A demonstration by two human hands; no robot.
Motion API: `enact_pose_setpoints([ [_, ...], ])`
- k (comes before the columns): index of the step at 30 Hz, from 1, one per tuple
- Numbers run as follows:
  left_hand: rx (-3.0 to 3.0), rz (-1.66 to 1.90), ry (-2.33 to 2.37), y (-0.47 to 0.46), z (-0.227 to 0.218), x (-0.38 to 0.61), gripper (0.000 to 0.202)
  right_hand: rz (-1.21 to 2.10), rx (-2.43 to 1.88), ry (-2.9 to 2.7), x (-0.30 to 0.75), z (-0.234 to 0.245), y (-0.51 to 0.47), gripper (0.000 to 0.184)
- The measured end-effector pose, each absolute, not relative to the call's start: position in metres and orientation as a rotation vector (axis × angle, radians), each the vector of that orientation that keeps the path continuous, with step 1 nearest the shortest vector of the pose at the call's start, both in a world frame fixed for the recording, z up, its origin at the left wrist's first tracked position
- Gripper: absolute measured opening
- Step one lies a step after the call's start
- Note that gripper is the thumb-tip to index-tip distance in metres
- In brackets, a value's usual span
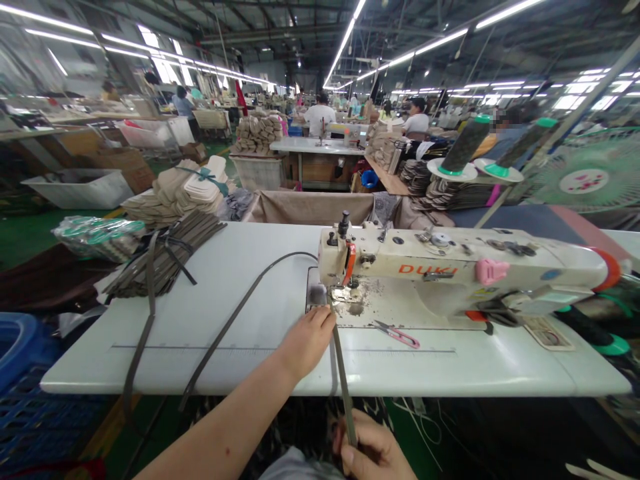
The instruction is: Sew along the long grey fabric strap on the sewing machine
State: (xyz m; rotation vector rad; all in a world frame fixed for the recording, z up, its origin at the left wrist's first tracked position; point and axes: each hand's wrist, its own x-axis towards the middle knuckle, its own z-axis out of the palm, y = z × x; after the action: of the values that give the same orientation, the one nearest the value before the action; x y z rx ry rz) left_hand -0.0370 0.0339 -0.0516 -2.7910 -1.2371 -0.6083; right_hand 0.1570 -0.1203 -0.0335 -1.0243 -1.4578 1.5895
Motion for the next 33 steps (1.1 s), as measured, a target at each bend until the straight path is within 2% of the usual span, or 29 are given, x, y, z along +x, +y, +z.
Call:
enact_pose_setpoints([
  [4, -2.779, -0.637, -1.245, 0.033, -0.049, -0.036, 0.025, 1.513, -1.175, -1.382, 0.156, -0.043, -0.120, 0.036],
  [9, -2.764, -0.651, -1.250, 0.034, -0.047, -0.036, 0.025, 1.703, -1.173, -1.208, 0.152, -0.040, -0.124, 0.044],
  [16, -2.753, -0.653, -1.242, 0.033, -0.047, -0.036, 0.022, 1.713, -1.137, -1.278, 0.151, -0.026, -0.127, 0.052],
  [33, -2.795, -0.635, -1.274, 0.032, -0.044, -0.037, 0.021, 1.647, -1.121, -1.342, 0.152, -0.019, -0.126, 0.052],
])
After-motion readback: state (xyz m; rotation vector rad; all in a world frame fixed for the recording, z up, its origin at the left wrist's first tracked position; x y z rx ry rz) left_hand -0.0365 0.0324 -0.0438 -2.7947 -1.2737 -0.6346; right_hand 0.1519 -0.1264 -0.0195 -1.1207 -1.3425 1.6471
